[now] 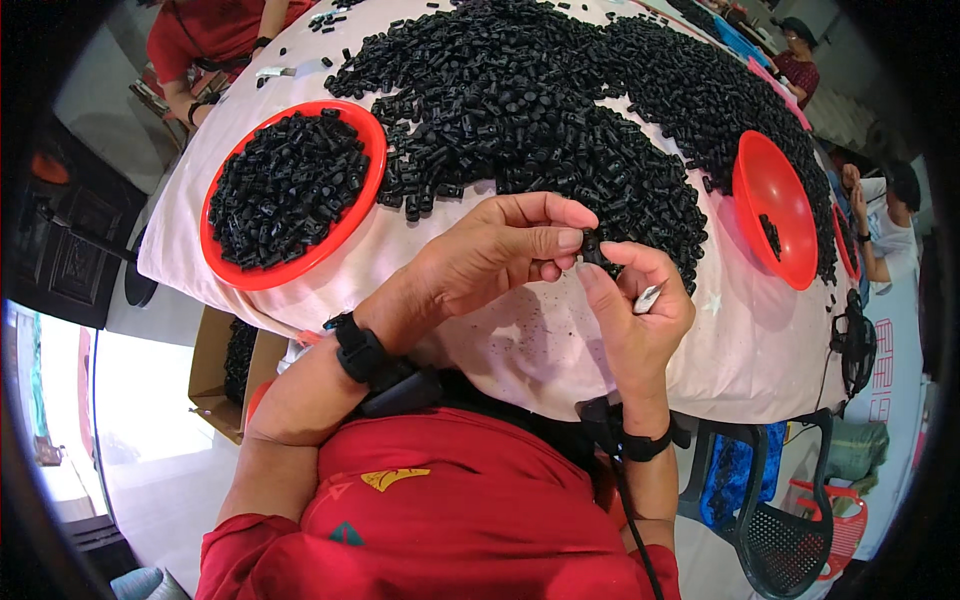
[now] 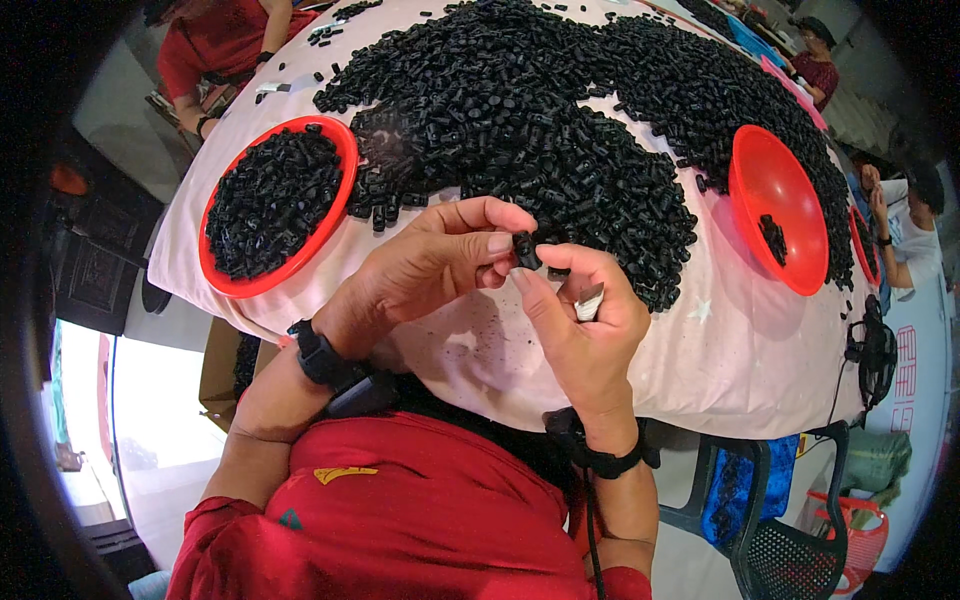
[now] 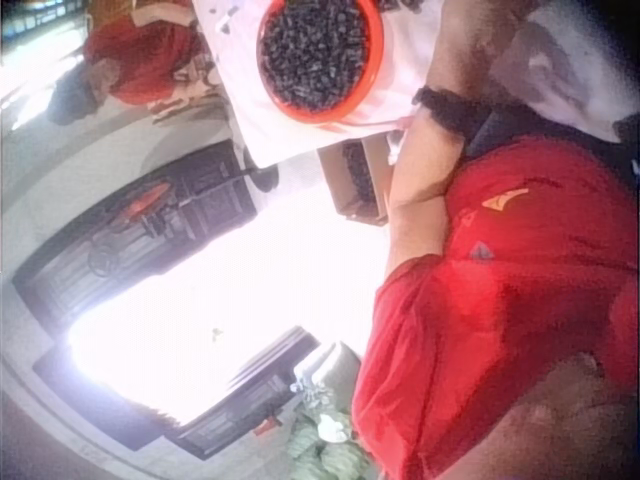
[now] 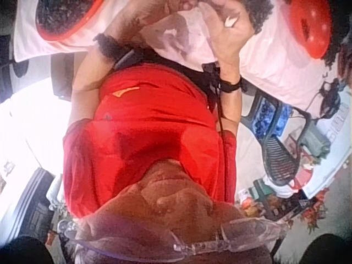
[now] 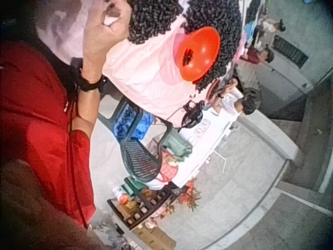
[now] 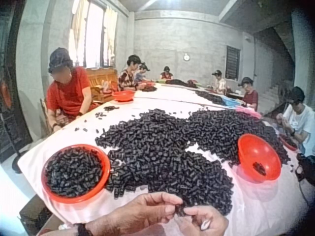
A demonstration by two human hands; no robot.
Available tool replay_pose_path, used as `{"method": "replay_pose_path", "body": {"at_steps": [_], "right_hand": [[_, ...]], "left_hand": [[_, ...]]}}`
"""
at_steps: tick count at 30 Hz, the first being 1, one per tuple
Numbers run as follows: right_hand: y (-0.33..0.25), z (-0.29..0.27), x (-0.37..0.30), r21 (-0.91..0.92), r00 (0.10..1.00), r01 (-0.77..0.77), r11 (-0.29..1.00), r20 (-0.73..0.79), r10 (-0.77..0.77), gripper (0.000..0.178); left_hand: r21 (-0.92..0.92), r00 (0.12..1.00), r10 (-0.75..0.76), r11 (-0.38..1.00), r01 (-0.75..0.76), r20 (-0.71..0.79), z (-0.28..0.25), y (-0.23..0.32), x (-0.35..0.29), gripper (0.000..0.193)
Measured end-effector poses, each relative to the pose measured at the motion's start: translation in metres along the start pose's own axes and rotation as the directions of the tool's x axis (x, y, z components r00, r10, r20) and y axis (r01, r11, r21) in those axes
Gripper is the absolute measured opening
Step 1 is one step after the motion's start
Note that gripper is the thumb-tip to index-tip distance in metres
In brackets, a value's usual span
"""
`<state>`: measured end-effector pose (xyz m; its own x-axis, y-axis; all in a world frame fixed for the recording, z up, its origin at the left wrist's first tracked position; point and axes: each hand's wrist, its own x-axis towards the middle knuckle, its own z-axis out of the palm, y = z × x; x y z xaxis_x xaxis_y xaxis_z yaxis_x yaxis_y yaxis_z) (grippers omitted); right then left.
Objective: The person picks up a black plastic toggle and a white plastic piece, fits them together, and places the assembled toggle into a red plate. This process is repeated multiple times as the person works through a large pile of components on the table.
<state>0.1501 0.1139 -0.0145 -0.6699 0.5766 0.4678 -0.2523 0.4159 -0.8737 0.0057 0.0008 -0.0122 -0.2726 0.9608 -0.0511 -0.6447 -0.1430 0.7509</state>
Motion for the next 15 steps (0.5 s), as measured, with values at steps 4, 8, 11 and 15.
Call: {"method": "replay_pose_path", "body": {"at_steps": [4,8,11,15], "right_hand": [[0.0020,0.0014,-0.0019,-0.019,1.000,0.006,1.000,-0.019,-0.006,0.018],[0.0054,-0.0016,0.0023,0.028,0.999,0.016,0.999,-0.042,-0.015,0.014],[0.0070,-0.0002,0.0034,0.042,0.998,0.054,0.998,-0.017,-0.054,0.014],[0.0024,-0.0019,0.0036,-0.003,1.000,0.006,1.000,-0.027,-0.006,0.014]], "left_hand": [[0.040,1.000,-0.004,0.999,0.004,0.007,0.0014,0.0016,-0.0021,0.024],[0.047,1.000,-0.013,0.999,0.012,0.017,0.0015,0.0012,-0.0013,0.025],[0.014,0.998,-0.041,0.999,0.040,0.051,-0.0033,-0.0010,0.0003,0.023],[-0.046,0.993,-0.106,0.993,0.108,0.055,-0.0008,0.0004,-0.0007,0.019]]}}
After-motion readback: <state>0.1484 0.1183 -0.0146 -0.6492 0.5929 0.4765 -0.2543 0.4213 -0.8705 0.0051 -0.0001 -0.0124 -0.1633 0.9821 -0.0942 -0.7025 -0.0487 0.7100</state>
